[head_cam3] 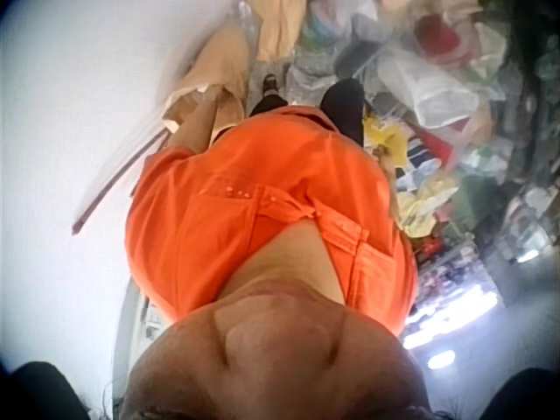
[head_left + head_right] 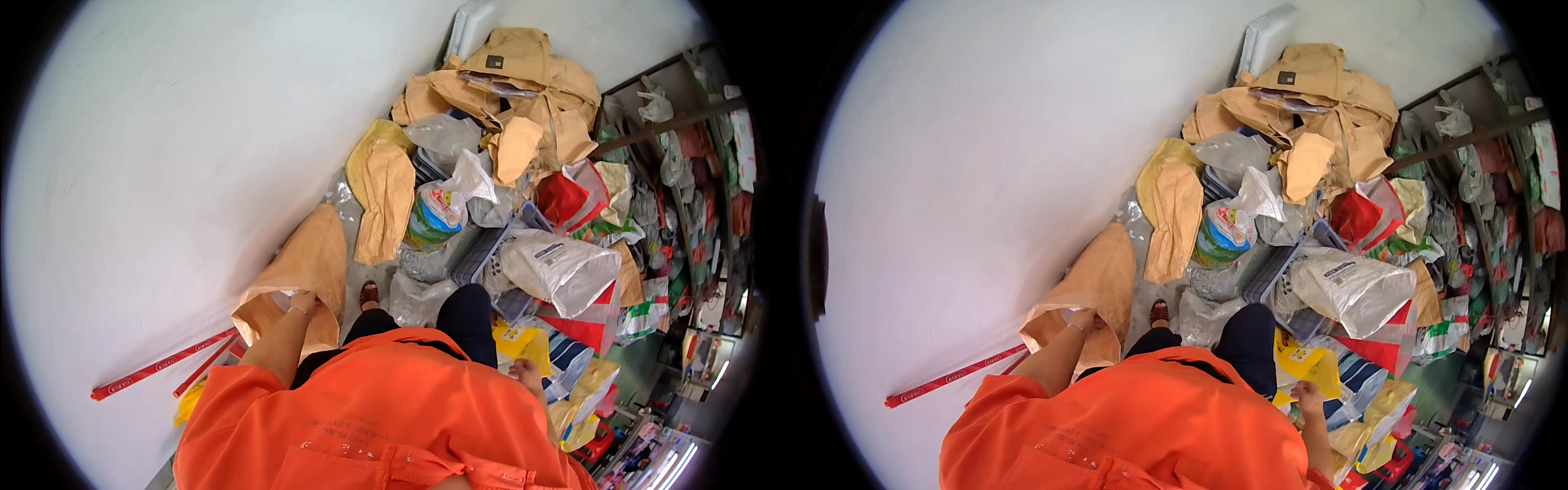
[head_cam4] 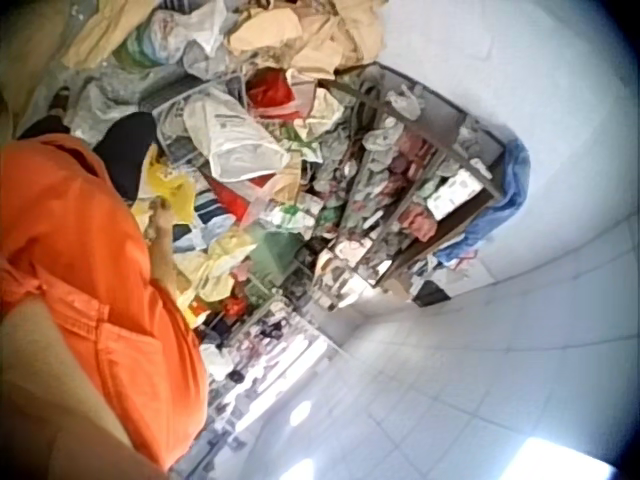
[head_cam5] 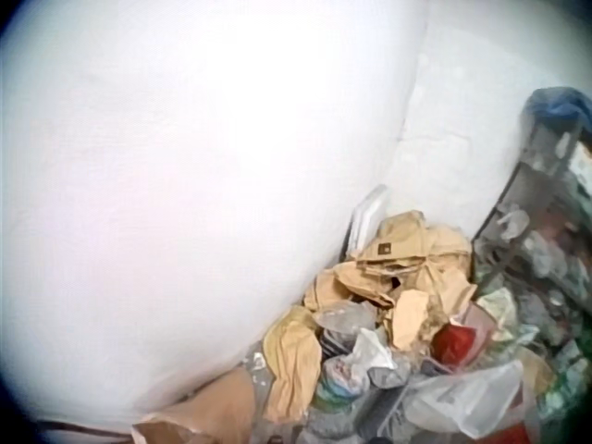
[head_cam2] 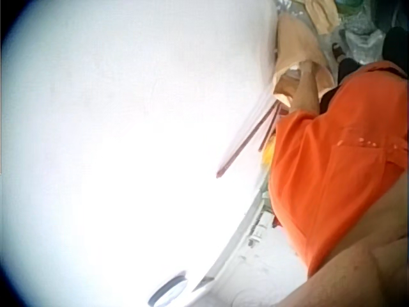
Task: The person retrieves a paper bag from a pile of sacks, opens it, and walks to a workbench. They then pick up small silver metal bells from a large pile on the table and place them into the bag.
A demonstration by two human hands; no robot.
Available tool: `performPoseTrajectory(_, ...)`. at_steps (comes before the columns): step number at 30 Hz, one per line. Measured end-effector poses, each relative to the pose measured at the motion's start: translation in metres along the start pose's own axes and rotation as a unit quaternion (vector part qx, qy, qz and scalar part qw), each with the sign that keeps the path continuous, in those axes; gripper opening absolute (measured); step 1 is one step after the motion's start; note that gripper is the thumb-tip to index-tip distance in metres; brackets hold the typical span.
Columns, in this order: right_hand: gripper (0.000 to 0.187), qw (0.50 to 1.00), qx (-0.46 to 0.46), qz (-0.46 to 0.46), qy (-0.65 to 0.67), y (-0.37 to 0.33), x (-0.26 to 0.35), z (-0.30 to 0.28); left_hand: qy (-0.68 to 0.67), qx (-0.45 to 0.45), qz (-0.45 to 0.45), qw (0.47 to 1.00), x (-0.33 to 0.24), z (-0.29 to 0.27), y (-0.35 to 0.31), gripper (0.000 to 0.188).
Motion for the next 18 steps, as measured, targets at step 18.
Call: performPoseTrajectory(18, 0.021, 0.996, 0.064, 0.064, 0.002, 0.085, 0.043, 0.023, 0.158, -0.256, 0.484, 0.822, -0.272, -0.021, -0.147, 0.02)
Point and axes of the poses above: each hand's wrist, its own y-axis towards the middle knuckle, its own z-axis out of the palm, x = y × z, the point moved 6 cm from there along y, towards the middle knuckle, and after that the axes turned 2 degrees about -z, right-handed, at the moved point
